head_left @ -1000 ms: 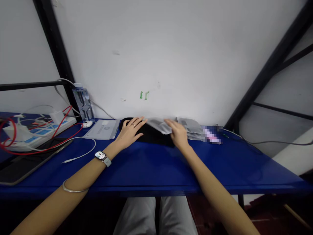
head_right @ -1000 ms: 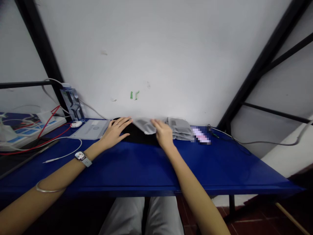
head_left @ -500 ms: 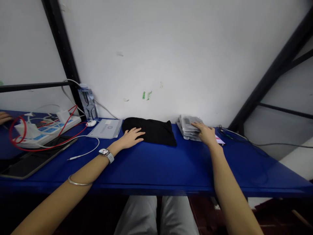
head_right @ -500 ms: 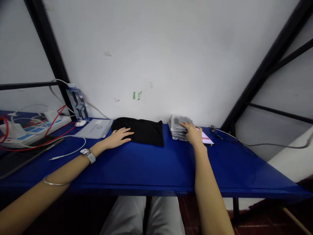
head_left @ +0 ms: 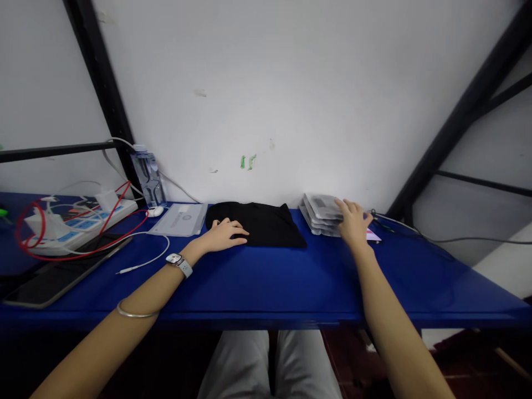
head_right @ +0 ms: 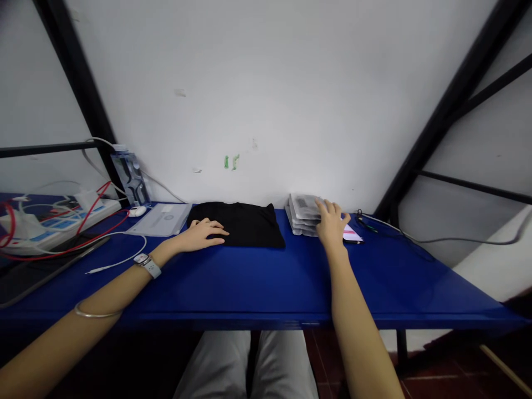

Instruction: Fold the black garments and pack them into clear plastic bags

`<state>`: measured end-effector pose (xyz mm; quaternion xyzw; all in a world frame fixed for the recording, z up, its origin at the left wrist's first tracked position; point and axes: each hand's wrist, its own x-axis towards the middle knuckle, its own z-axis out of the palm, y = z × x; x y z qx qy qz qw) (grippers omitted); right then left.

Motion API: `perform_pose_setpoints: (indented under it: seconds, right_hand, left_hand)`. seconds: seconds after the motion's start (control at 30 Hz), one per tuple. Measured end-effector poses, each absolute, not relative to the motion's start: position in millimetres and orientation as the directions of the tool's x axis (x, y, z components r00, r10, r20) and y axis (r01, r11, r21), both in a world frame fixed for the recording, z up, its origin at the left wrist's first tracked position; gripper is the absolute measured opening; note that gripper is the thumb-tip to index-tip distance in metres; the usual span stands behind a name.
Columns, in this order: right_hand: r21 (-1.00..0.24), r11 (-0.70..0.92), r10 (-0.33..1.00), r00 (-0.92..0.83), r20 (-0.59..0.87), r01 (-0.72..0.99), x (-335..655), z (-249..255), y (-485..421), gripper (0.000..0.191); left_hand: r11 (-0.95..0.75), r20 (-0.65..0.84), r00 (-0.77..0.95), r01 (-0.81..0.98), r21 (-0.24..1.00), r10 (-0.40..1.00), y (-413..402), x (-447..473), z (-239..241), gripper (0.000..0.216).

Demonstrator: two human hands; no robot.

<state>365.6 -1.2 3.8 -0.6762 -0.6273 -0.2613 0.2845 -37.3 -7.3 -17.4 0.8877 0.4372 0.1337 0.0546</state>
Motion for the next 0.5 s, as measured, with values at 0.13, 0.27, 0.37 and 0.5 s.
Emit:
perform_pose_setpoints:
  seconds: [0.13,0.27,0.37,0.5]
  right_hand:
    - [-0.109,0.077,0.476,0.06,0.877,0.991,333.2,17.1,-14.3,0.057]
    - [-0.065,0.41,0.498,-0.163,0.852,0.91,292.3,16.2,-21.1,0.047]
    - [-0.043,0.651,0.605,-0.484,0.632,0.758,269.8,3.7,-20.2,0.037]
    - [-0.128,0.71,0.682,-0.631,0.37,0.692,260.1,-8.1,-19.1,0.03]
  left_hand:
    - [-0.658,0.136,0.65,0.697,0.284,0.747,-14.9,-38.5,1.4,0.037]
    - [-0.692,0.179,0.68,0.631,0.352,0.711,-11.0,-43.7,4.6,0.036]
    - [-0.585,0.28,0.519,0.763,0.274,0.808,-2.2,-49.3,-6.1,0.031]
    - [-0.473,0.209,0.435,0.859,0.195,0.876,4.1,-55.6,-16.5,0.034]
